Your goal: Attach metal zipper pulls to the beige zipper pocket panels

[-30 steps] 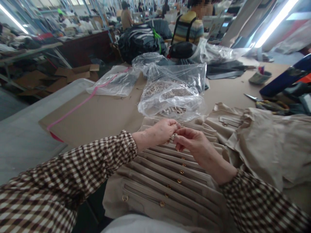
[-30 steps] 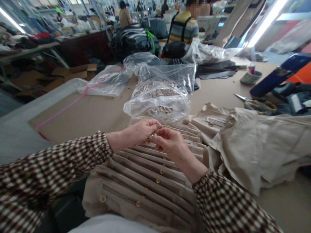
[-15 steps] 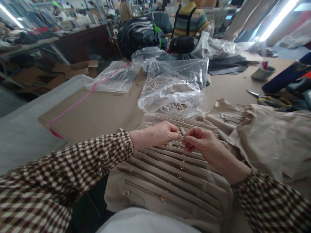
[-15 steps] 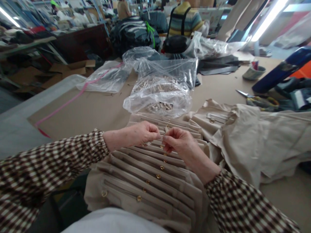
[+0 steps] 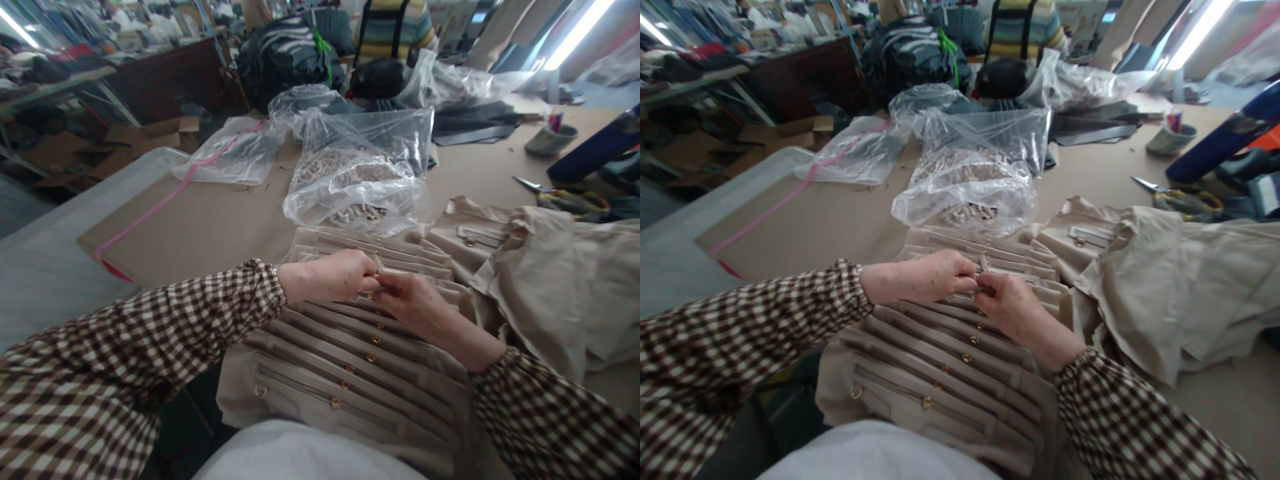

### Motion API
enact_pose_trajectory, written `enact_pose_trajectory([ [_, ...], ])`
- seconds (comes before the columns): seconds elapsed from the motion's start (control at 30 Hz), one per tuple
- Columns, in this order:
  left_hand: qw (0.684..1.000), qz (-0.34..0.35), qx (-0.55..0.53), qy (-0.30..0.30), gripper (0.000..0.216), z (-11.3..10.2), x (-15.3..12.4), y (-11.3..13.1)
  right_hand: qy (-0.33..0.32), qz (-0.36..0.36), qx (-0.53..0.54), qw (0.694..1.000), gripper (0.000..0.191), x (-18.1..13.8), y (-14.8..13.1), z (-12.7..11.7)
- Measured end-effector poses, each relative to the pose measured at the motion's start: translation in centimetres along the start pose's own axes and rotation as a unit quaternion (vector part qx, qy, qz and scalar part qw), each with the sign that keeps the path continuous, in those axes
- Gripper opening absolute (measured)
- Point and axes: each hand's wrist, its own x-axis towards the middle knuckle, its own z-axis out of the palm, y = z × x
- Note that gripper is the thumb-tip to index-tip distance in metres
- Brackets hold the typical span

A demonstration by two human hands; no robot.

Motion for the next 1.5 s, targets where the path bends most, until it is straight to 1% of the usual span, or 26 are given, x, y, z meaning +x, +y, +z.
enact_pose_trajectory([
  [0.1,1.000,-0.003,0.017,0.000,0.020,-0.1,0.0,-0.1,-0.014,-0.019,-0.010,1.000,0.024,-0.2,-0.2,-0.4],
  [0.23,0.999,-0.010,0.045,-0.013,0.021,0.1,-0.1,-0.2,0.018,-0.032,-0.058,0.998,0.029,-0.3,-0.8,-0.8],
  [0.4,0.996,-0.010,0.080,-0.026,0.026,0.1,-0.3,-0.2,0.015,-0.045,-0.087,0.995,0.023,-0.3,-0.3,-0.7],
  [0.57,0.991,0.007,0.129,-0.024,0.028,0.1,-0.3,0.3,0.016,-0.061,-0.160,0.985,0.021,-0.2,0.3,-0.3],
  [0.63,0.989,0.005,0.143,-0.023,0.029,0.1,-0.2,0.5,0.020,-0.063,-0.174,0.983,0.022,-0.2,0.2,-0.4],
  [0.8,0.985,-0.006,0.174,-0.010,0.025,0.2,-0.2,0.4,0.029,-0.035,-0.202,0.978,0.015,-0.4,0.2,-0.6],
  [0.87,0.984,-0.003,0.175,0.003,0.024,0.3,-0.3,0.2,0.021,-0.026,-0.232,0.972,0.016,-0.4,0.2,-0.6],
  [0.93,0.985,-0.001,0.175,0.008,0.023,0.4,-0.3,0.3,0.009,-0.034,-0.257,0.966,0.015,-0.3,0.2,-0.6],
  [1.03,0.982,-0.018,0.189,-0.006,0.022,0.5,-0.4,0.7,-0.005,-0.043,-0.289,0.956,0.015,-0.1,0.0,-0.4],
  [1.17,0.978,-0.047,0.202,-0.022,0.022,0.5,-0.5,1.1,-0.021,-0.019,-0.330,0.944,0.015,0.3,-0.4,-0.2],
  [1.27,0.976,-0.067,0.206,-0.021,0.019,0.4,-0.6,0.8,-0.024,-0.008,-0.333,0.943,0.015,0.5,-0.5,-0.3],
  [1.37,0.980,-0.057,0.190,0.002,0.022,0.2,-0.7,-0.1,-0.012,-0.012,-0.312,0.950,0.016,0.4,-0.6,-0.6],
  [1.43,0.990,-0.040,0.132,0.037,0.025,-0.1,-0.8,-0.6,0.020,-0.022,-0.262,0.965,0.016,0.2,-0.7,-0.6],
  [1.5,0.996,-0.042,0.012,0.078,0.025,-0.4,-0.9,-0.7,0.057,-0.042,-0.169,0.983,0.014,0.1,-1.2,-0.2],
])
